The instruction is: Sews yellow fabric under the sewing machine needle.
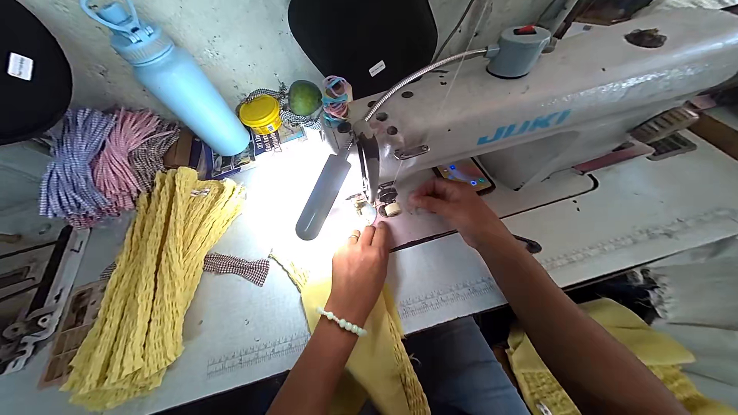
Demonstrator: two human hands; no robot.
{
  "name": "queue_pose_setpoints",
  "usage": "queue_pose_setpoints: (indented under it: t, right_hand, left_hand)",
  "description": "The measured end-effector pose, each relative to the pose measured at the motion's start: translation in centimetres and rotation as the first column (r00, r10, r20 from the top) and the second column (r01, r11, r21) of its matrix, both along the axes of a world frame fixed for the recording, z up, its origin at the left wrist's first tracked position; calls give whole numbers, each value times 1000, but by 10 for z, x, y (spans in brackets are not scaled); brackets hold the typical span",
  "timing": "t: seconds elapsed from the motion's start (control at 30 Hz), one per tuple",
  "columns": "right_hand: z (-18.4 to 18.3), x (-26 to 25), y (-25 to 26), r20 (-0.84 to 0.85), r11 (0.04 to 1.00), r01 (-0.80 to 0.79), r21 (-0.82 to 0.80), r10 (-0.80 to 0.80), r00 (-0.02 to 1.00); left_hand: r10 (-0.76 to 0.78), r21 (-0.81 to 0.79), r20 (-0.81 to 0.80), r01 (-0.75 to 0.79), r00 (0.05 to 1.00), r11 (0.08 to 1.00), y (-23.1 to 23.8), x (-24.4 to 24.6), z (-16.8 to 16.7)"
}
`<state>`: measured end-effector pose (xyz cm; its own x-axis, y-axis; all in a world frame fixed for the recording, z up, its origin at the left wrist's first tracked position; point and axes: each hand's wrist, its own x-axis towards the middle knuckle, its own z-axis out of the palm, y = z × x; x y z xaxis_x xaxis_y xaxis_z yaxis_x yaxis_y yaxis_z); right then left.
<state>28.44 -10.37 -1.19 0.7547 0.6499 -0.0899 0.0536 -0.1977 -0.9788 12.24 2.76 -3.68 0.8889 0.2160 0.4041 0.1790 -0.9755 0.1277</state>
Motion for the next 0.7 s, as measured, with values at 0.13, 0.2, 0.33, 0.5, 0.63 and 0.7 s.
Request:
queue_pose_setpoints:
  t: [0.13,0.2,0.33,0.5,0.63,0.7]
  right_hand:
    - [8,-2,26,21,992,-92,-88,94,995]
    - [11,-5,35,58,983,-100,-152,110,992]
    - [19,-11,47,121,936,-126,-328,174,977]
    - [12,-12,55,289,934,-26,-357,138,947]
    - [8,-8,53,156,958,-13,-286,60,986]
    - [10,-5,51,62,959,-21,-283,40,997]
  left_hand:
    - [50,-123,-138,-67,989,990,0,4,2]
    - [67,-179,-225,-109,972,978,-1,8,5]
    - [57,-197,-122,-80,991,977,1,4,-3]
    - [53,-241,-121,-81,991,967,3,5,1]
    - [109,-250,-421,-231,901,940,2,23,20]
    - [132,-211,-403,-233,906,949,2,25,17]
